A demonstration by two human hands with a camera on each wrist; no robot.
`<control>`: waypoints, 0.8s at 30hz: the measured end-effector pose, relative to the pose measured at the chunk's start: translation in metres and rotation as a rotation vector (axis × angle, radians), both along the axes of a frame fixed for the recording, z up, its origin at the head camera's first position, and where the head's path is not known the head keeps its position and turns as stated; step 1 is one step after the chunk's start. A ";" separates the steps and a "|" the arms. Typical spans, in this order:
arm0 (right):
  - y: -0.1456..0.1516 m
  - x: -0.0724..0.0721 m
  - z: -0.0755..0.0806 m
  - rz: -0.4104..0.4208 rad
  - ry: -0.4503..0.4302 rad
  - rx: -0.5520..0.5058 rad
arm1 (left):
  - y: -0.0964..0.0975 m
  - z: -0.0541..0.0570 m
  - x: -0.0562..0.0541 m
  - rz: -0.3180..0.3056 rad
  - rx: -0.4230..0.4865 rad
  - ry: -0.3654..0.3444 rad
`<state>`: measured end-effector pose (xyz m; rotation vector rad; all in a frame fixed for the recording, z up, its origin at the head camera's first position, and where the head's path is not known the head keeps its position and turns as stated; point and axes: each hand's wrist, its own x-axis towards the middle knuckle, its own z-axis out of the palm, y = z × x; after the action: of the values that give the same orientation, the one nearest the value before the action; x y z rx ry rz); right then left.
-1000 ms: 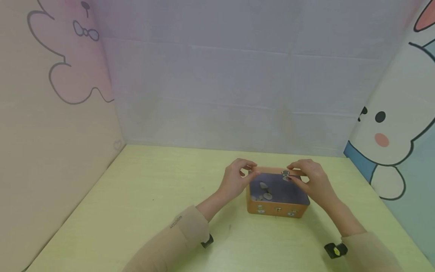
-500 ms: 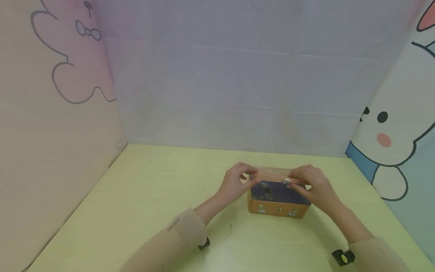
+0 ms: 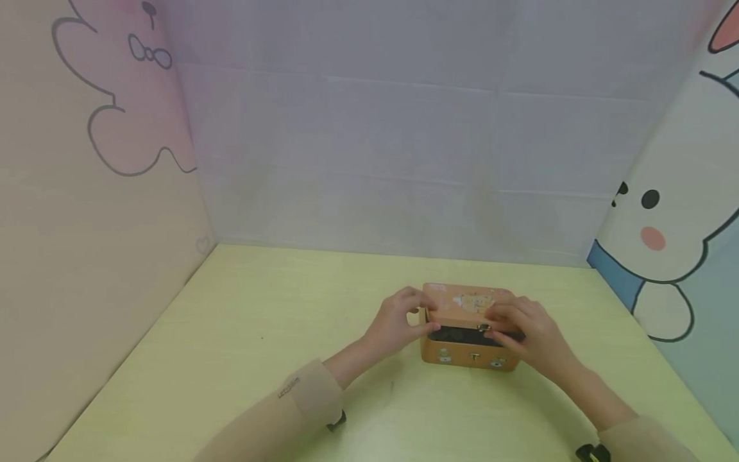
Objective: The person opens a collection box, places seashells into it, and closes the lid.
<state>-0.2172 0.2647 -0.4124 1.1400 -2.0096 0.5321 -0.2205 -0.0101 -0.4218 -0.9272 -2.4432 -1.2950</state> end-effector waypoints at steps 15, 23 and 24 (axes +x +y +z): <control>0.001 0.008 -0.011 -0.004 -0.080 0.064 | -0.006 0.000 0.005 -0.045 -0.250 0.221; 0.001 0.011 -0.017 -0.055 -0.142 0.129 | -0.007 -0.007 0.001 -0.067 -0.314 0.339; 0.001 0.011 -0.018 -0.060 -0.137 0.135 | -0.007 -0.007 0.000 -0.072 -0.318 0.344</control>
<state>-0.2064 0.2660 -0.4299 1.1458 -2.2192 0.4599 -0.2202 -0.0176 -0.4288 -1.2106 -2.3892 -0.6988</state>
